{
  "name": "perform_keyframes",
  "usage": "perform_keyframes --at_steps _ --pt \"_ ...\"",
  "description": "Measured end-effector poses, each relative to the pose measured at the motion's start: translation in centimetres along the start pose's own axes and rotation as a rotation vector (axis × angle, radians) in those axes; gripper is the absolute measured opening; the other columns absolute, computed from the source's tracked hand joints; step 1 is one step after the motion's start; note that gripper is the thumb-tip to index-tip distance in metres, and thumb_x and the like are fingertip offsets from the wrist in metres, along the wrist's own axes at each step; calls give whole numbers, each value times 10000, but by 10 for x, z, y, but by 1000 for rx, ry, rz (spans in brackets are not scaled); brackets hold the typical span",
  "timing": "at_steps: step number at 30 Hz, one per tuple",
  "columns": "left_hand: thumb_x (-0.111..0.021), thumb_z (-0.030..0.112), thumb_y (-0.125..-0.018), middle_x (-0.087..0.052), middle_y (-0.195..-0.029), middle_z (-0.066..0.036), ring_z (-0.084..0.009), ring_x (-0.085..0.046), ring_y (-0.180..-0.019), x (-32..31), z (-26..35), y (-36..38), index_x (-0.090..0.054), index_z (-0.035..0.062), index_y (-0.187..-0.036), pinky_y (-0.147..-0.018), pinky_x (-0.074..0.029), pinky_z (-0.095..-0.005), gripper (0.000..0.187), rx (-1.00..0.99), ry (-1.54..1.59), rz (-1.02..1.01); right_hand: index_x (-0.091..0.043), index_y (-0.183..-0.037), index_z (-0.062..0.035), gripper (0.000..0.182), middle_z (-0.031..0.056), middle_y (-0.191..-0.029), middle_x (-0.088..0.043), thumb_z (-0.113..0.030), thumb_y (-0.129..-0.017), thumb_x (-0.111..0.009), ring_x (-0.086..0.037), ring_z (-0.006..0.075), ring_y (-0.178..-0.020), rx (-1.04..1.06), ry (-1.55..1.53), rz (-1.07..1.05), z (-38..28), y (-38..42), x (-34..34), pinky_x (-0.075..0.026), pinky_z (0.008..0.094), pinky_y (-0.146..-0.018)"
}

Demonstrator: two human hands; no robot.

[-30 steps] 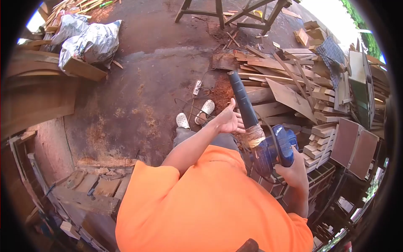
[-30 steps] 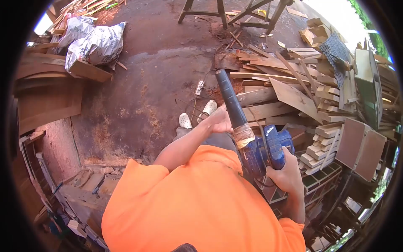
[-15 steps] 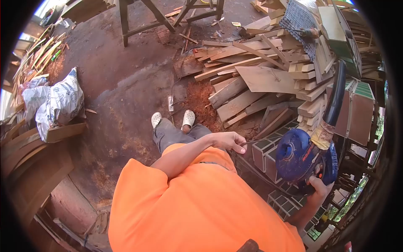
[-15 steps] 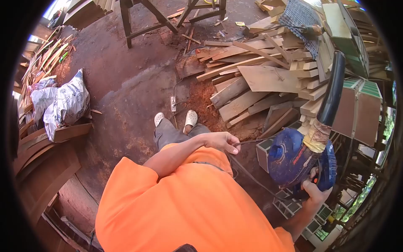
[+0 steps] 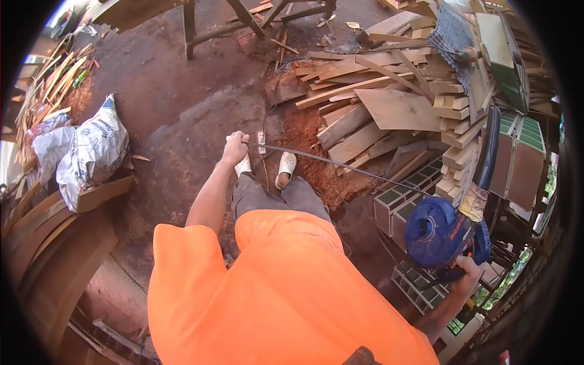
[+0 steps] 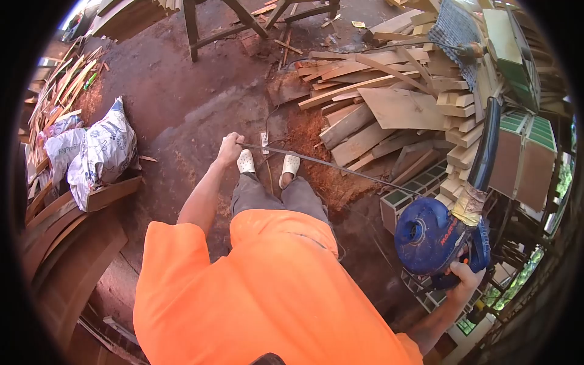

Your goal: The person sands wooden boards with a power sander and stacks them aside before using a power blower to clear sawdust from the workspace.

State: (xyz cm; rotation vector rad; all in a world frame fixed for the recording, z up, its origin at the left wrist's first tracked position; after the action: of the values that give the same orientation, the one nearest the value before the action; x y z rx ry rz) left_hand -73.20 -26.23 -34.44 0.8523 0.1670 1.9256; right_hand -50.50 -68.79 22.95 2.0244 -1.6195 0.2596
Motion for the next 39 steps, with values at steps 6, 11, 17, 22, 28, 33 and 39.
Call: perform_keyframes --at_steps 6,11,17,22,28,33,39 --pt "-441 293 -981 -358 -1304 -333 -492 -561 -1067 66 2 78 -540 5 -1145 -897 -481 -514 346 412 -340 3 -559 -876 23 268 55 -738 -546 -1 -612 -595 -533 143 -536 -88 187 -39 13 -15 -51 -440 268 -513" --pt "-506 259 -934 -409 -1232 -324 -469 -599 -951 22 -37 89 -606 -28 -1089 -869 -500 -492 342 470 -303 -14 -561 -814 4 165 34 -677 -544 3 -654 -602 -532 120 -526 -205 338 -186 110 -59 -87 -431 258 -507" --pt "-612 61 -893 -689 -785 -107 -138 -647 -697 -81 -103 41 -690 -19 -1022 -649 -510 -266 171 489 410 701 -583 -857 2 203 54 -700 -597 -66 -697 -687 -587 160 -603 -298 682 -304 326 -105 -119 -478 309 -582" --pt "-525 -80 -835 -678 -873 -98 -147 -650 -711 -217 -183 -47 -652 -53 -1089 -655 -531 -235 286 709 888 651 -604 -942 15 396 43 -743 -623 -246 -736 -817 -594 176 -677 -317 782 -435 455 -82 -170 -483 342 -658" --pt "-551 -87 -839 -664 -834 -127 -166 -646 -652 -294 -261 -134 -649 -89 -1010 -543 -539 -254 198 856 1011 733 -574 -847 -43 241 -5 -680 -549 -201 -816 -752 -502 94 -538 -783 532 -171 535 -73 -151 -421 243 -535" --pt "-630 14 -875 -660 -791 -149 -189 -656 -593 -306 -283 -154 -625 -103 -872 -545 -570 -269 117 823 814 732 -565 -812 -52 203 -10 -657 -532 -172 -832 -726 -499 89 -521 -842 524 -42 565 -76 -138 -408 244 -510" --pt "-608 21 -890 -639 -751 -156 -192 -662 -604 -302 -274 -143 -532 -59 -859 -538 -586 -279 115 837 886 954 -561 -790 -52 184 -1 -627 -539 -165 -835 -700 -514 96 -531 -892 525 -157 568 -74 -153 -416 253 -528"
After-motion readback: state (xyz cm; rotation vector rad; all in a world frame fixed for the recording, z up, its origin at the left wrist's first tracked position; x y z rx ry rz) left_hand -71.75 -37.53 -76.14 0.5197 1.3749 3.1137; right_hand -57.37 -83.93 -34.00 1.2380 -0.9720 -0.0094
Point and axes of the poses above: each hand's wrist, its own y-axis away from the middle knuckle, its own x-axis out of the back of the hand, z = x × y, the point moved 8 cm from there along -y, towards the middle knuckle
